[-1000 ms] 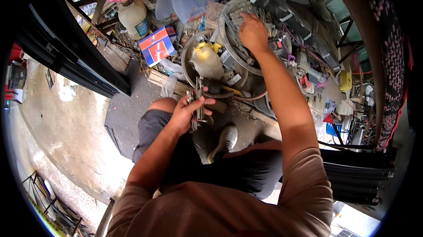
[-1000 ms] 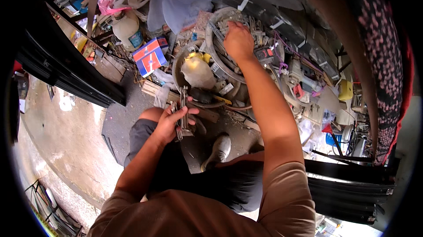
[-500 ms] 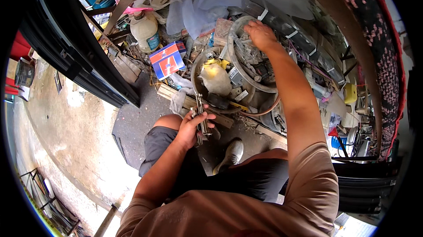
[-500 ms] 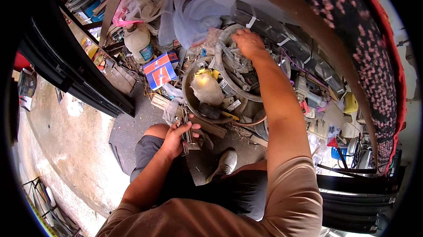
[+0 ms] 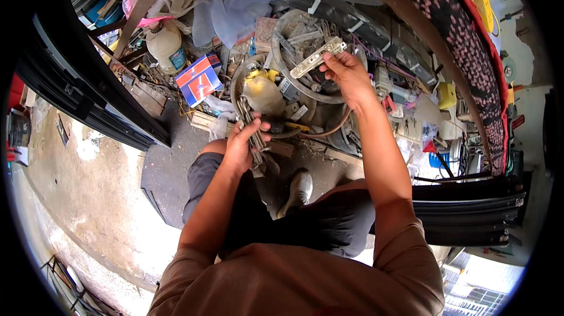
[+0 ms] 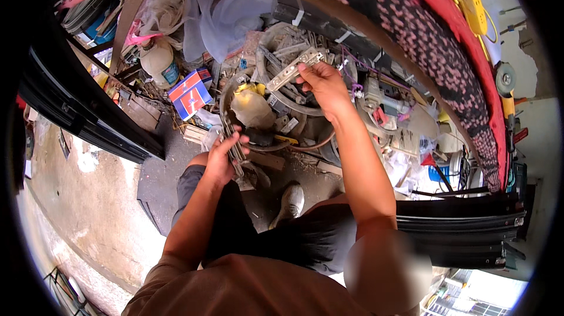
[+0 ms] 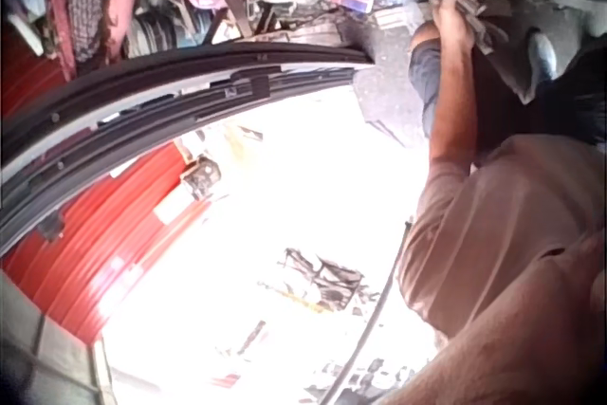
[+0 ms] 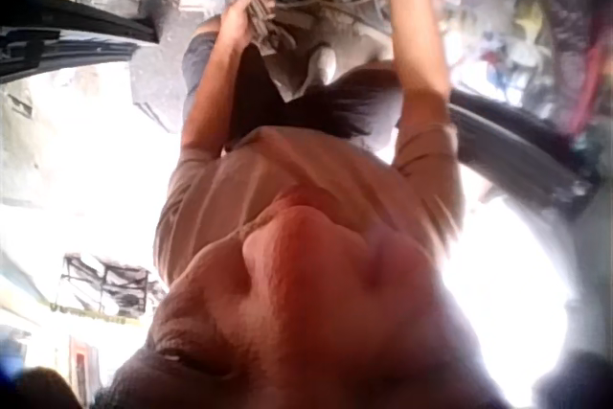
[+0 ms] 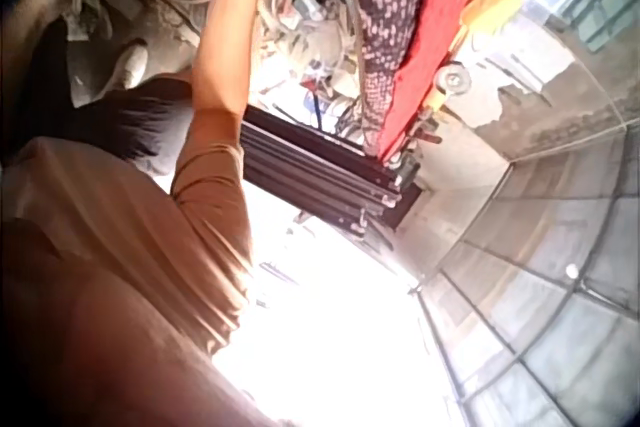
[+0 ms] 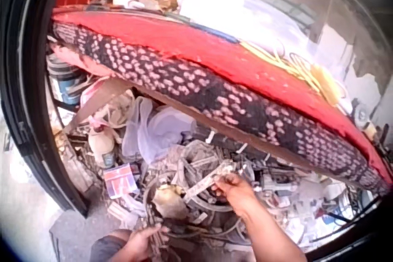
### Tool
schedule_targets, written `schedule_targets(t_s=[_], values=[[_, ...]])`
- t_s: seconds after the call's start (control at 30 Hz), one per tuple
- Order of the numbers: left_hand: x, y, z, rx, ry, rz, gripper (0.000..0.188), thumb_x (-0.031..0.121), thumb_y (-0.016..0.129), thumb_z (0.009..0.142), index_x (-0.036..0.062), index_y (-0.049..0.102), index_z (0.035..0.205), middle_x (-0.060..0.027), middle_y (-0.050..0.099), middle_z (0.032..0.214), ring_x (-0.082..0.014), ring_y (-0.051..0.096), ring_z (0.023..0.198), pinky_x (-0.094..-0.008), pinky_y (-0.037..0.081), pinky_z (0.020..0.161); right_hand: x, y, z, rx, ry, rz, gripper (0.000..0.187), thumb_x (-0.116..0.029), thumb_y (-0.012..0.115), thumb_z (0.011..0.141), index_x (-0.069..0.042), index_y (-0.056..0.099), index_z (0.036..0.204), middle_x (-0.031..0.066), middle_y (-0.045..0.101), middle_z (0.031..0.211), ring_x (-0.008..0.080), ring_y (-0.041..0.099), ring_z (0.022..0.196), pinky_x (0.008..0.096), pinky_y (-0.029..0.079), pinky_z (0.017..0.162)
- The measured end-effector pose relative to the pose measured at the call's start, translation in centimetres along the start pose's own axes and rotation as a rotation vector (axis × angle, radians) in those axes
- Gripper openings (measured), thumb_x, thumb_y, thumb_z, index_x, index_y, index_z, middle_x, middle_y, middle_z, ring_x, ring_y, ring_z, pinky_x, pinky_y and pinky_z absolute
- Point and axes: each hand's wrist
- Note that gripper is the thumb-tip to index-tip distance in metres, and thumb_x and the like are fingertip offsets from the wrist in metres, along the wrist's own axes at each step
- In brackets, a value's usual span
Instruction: The person picks up metal hinge components from a bin and fits them together by hand while sitting in a cluttered storage area.
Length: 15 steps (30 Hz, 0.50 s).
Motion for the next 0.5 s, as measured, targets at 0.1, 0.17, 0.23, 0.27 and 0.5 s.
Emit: schedule_targets(t_s=[0.1,0.17,0.23,0.27,0.5], values=[[1.9,2.0,0.2,-0.029,0.052,0.026,0.033,0.028,0.072,0.099,0.0138,0.061,0.127,-0.0066,0.077,0.106,-0.0148,0.074,0.077,-0.0259,0.041,0.053,-0.6,1.6,-3.1,0.014,0.069,0.194,0.029,-0.032,0.07,0.104,-0.003,0.067,0.1,0.0046,0.071,0.089,0.0108,0.06,0.078,0.0259,0.049,0.075],[3.2,2.8,0.3,-0.069,0.107,0.047,0.031,0.026,0.072,0.099,0.0144,0.061,0.126,-0.0061,0.078,0.107,-0.0136,0.074,0.078,-0.0248,0.039,0.053,-0.2,1.8,-4.5,-0.007,0.071,0.217,0.024,-0.028,0.067,0.106,-0.004,0.069,0.107,0.0044,0.071,0.098,0.0143,0.066,0.09,0.0287,0.051,0.08],[4.9,4.1,-0.3,-0.046,0.159,0.11,0.028,0.022,0.073,0.099,0.0152,0.062,0.124,-0.0047,0.078,0.106,-0.0121,0.074,0.078,-0.0217,0.037,0.051,0.3,2.5,-5.9,-0.014,0.065,0.211,0.023,-0.028,0.066,0.106,-0.004,0.069,0.107,0.0039,0.071,0.097,0.0143,0.066,0.089,0.0287,0.051,0.08],[5.4,4.5,-0.3,-0.053,0.187,0.138,0.028,0.022,0.073,0.099,0.0147,0.061,0.124,-0.0049,0.078,0.106,-0.0121,0.074,0.078,-0.0218,0.037,0.052,0.7,2.8,-6.3,-0.027,0.054,0.24,0.023,-0.028,0.066,0.106,-0.005,0.069,0.108,0.004,0.071,0.097,0.0132,0.066,0.087,0.0284,0.051,0.077],[6.9,5.0,0.0,-0.094,0.211,0.314,0.036,0.023,0.075,0.097,0.0108,0.059,0.127,-0.0067,0.077,0.112,-0.0111,0.073,0.083,-0.0214,0.037,0.054,0.6,5.6,-7.5,-0.028,0.148,0.19,0.025,-0.031,0.071,0.103,-0.007,0.07,0.105,-0.0031,0.064,0.087,0.007,0.057,0.072,0.0243,0.049,0.067]])
Point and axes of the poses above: each hand's wrist, its own z-axis towards the middle knuckle, its own y-axis out of the palm, x = y × z
